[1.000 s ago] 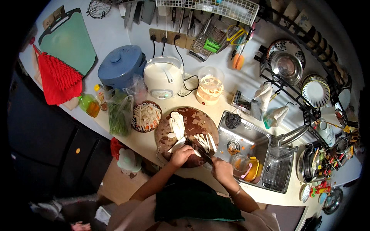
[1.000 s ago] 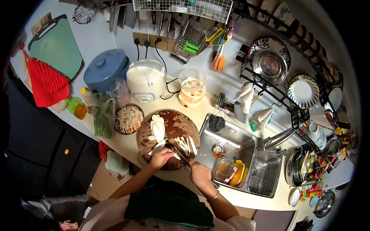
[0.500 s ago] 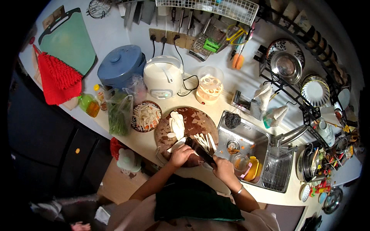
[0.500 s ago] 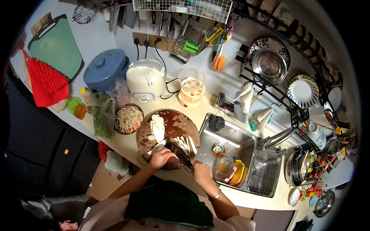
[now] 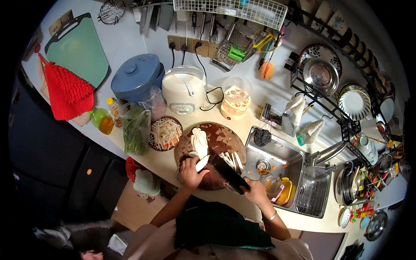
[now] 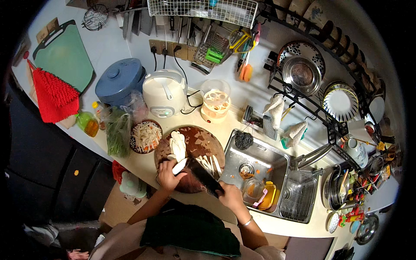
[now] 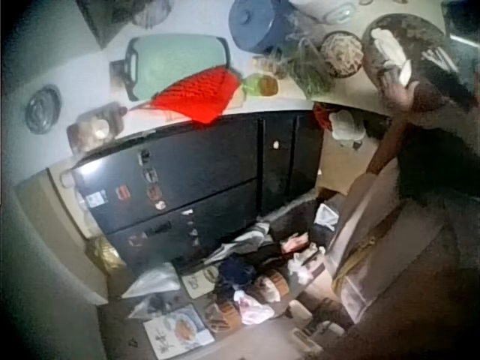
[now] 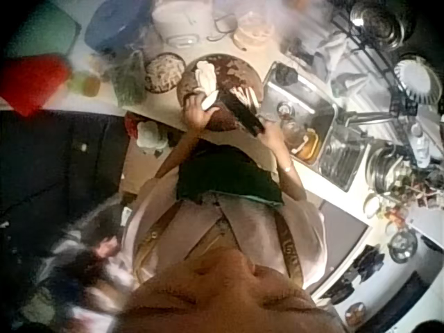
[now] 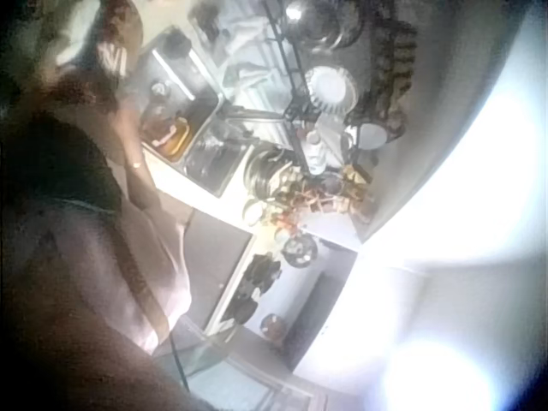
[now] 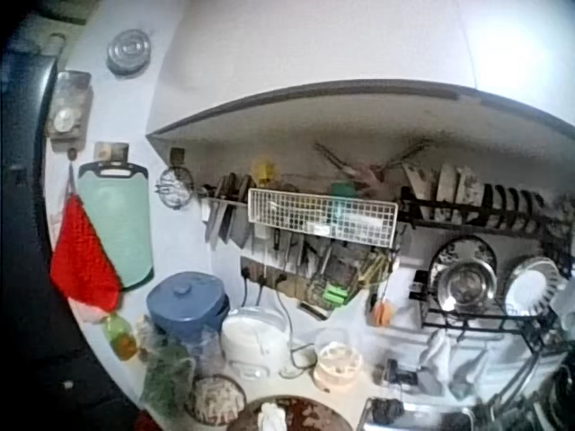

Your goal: The person slices mushrooms on a wooden cutting board using a knife and then places the sliced mushrooms onto a plate.

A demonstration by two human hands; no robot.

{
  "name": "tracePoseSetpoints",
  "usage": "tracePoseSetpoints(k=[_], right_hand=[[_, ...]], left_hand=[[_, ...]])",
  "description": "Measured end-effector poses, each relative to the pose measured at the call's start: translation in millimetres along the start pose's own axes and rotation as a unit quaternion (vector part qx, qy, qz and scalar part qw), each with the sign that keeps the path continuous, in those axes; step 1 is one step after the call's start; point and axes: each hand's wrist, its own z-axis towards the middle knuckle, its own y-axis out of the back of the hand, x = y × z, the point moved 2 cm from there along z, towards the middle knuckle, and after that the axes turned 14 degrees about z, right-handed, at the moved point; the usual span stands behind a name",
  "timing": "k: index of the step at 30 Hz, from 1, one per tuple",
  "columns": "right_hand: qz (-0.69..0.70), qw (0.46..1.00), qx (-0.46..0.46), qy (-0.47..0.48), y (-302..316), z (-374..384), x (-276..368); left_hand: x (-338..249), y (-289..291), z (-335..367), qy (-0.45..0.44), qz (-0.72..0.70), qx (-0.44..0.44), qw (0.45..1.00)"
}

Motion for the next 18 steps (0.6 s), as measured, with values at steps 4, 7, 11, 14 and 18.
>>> tracePoseSetpoints(k=[4,7,11,14,18], right_hand=[[-0.023,1.0,0.015,0.002,-12.1,-7.8,-11.9],[-0.037,0.998,-0.012,-0.044,-10.5,-3.4,-18.7],[-0.014,0.996,-0.062,-0.061,-2.7,8.0,-29.4],[-0.005,0.996,-0.045,-0.073,0.6,13.5,-33.8],[-0.035,0.995,-0.031,-0.085,3.6,13.5,-21.2]], left_hand=[[20.5,-6.9,1.7,0.029,0.004,0.126,0.992],[25.1,-3.1,7.9,0.053,-0.134,0.147,0.979],[-5.2,8.1,26.4,-0.102,-0.158,0.051,0.981],[-27.4,-2.7,32.6,-0.232,-0.173,0.06,0.955],[-31.3,-24.8,25.4,-0.309,-0.157,0.114,0.931]])
